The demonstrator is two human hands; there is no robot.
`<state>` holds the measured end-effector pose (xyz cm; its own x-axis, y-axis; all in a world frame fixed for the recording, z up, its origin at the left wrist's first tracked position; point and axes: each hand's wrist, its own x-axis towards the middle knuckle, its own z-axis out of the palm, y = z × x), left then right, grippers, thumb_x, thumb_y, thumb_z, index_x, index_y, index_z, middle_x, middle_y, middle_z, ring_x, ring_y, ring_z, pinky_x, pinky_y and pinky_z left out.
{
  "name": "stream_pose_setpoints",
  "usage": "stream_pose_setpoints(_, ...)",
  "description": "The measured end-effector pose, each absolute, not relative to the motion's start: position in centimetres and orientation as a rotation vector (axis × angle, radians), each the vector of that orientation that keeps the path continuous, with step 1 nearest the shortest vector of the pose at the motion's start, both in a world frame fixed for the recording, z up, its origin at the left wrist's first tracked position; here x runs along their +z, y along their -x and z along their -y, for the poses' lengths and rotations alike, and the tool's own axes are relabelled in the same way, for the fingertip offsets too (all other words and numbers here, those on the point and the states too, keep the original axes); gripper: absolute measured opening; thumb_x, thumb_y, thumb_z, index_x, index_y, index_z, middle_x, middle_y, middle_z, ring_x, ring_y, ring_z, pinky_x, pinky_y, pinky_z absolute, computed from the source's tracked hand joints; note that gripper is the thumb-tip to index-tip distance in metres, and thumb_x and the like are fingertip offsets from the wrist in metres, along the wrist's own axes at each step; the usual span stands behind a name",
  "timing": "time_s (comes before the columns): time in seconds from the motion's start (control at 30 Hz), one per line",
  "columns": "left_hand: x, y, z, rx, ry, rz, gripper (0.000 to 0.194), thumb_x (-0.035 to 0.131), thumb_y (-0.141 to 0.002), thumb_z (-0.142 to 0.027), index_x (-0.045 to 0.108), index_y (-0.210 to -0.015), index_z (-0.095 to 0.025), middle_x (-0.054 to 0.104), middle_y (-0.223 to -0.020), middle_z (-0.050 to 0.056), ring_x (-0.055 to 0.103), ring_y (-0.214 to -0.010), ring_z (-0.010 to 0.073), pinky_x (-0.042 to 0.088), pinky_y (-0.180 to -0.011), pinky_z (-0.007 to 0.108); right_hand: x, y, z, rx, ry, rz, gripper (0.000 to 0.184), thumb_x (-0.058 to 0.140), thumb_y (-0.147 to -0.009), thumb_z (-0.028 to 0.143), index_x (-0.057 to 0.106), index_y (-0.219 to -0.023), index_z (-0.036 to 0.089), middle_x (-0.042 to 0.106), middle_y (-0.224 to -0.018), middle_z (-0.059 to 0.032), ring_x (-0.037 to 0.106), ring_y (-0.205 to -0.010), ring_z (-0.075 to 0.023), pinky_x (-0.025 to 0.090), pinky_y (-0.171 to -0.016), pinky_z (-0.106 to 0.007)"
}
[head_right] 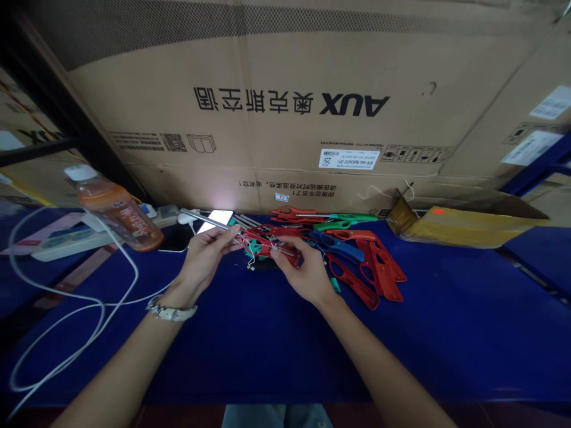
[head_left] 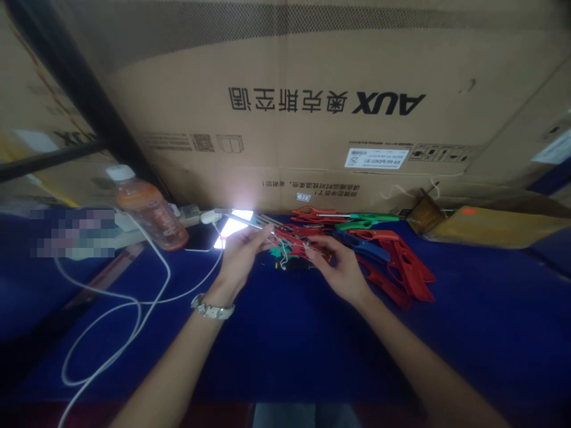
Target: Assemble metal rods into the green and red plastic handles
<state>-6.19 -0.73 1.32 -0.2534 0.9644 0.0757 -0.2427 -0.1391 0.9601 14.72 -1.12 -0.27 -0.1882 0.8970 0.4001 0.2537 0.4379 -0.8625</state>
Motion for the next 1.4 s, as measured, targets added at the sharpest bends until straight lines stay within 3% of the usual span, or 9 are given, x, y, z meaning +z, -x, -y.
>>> stream_pose_setpoints(0.1, 1.2, 6.0, 0.7, 1.554, -0.942, -1.132, 0.034, 0.090, -0.062, -0.040, 0.072, -0.068, -0.012, 0.073, -0.068, 0.004, 0.070, -0.064, 0.0139, 0.062, -0.072, 0.029, 0.7, -14.2, 1.4, 0.348, 0.950, 1.890, 0.030, 0.067, -0.088, 0.032, 0.065, -0.117, 0.023, 0.065, -0.119, -0.0104, 0.063, -0.110, -0.0250, 0.050, -0.096, -0.042)
stream_pose_setpoints(0.17, 1.1, 5.9, 0.7, 1.549, -0.937, -1.133, 0.035, 0.090, -0.061, -0.041, 0.072, -0.067, -0.012, 0.073, -0.067, 0.004, 0.070, -0.063, 0.0133, 0.062, -0.072, 0.028, 1.2, -13.5, 1.4, 0.108, 0.909, 2.031, 0.022, 0.065, -0.088, 0.026, 0.067, -0.110, 0.023, 0.063, -0.121, -0.0109, 0.060, -0.116, -0.0271, 0.047, -0.097, -0.044)
stream_pose_setpoints(0.5, 1.1, 5.7, 1.0, 1.553, -0.982, -1.200, 0.034, 0.088, -0.063, -0.043, 0.073, -0.067, -0.012, 0.072, -0.067, 0.003, 0.067, -0.065, 0.0125, 0.060, -0.066, 0.024, 1.3, -12.3, 0.1, -0.168, 0.896, 2.146, 0.006, 0.064, -0.089, 0.018, 0.067, -0.086, 0.022, 0.070, -0.102, -0.0059, 0.064, -0.096, -0.0229, 0.044, -0.081, -0.038)
stream_pose_setpoints(0.9, 1.1, 5.2, 1.1, 1.566, -0.959, -1.147, 0.033, 0.089, -0.062, -0.040, 0.073, -0.068, -0.012, 0.071, -0.065, 0.003, 0.069, -0.064, 0.0132, 0.062, -0.070, 0.026, 1.3, -12.1, 0.1, 0.243, 0.883, 1.955, 0.012, 0.059, -0.086, 0.014, 0.058, -0.076, 0.021, 0.067, -0.091, -0.0053, 0.066, -0.083, -0.0182, 0.051, -0.075, -0.031)
stream_pose_setpoints(1.13, 1.1, 5.3, 1.1, 1.550, -1.010, -1.111, 0.031, 0.088, -0.066, -0.039, 0.072, -0.068, -0.012, 0.071, -0.065, 0.002, 0.069, -0.064, 0.0126, 0.062, -0.071, 0.026, 0.8, -12.5, -1.1, 0.900, 0.888, 1.666, 0.021, 0.076, -0.078, 0.035, 0.061, -0.073, 0.020, 0.068, -0.078, -0.0020, 0.063, -0.072, -0.0164, 0.051, -0.067, -0.030)
stream_pose_setpoints(1.27, 1.2, 5.3, 1.2, 1.561, -1.020, -1.097, 0.030, 0.087, -0.067, -0.039, 0.073, -0.070, -0.013, 0.072, -0.066, 0.003, 0.069, -0.064, 0.0129, 0.063, -0.072, 0.027, 0.9, -13.0, -1.8, 1.085, 0.914, 1.599, 0.034, 0.082, -0.070, 0.045, 0.059, -0.070, 0.020, 0.064, -0.067, 0.0012, 0.059, -0.062, -0.0140, 0.050, -0.063, -0.029)
stream_pose_setpoints(1.4, 1.2, 5.3, 1.1, 1.566, -1.015, -1.066, 0.030, 0.087, -0.067, -0.040, 0.073, -0.070, -0.013, 0.072, -0.067, 0.003, 0.070, -0.064, 0.0127, 0.062, -0.072, 0.027, 1.2, -13.6, -2.2, 1.195, 0.933, 1.575, 0.036, 0.085, -0.065, 0.046, 0.063, -0.075, 0.020, 0.069, -0.073, 0.0004, 0.064, -0.067, -0.0152, 0.052, -0.070, -0.031)
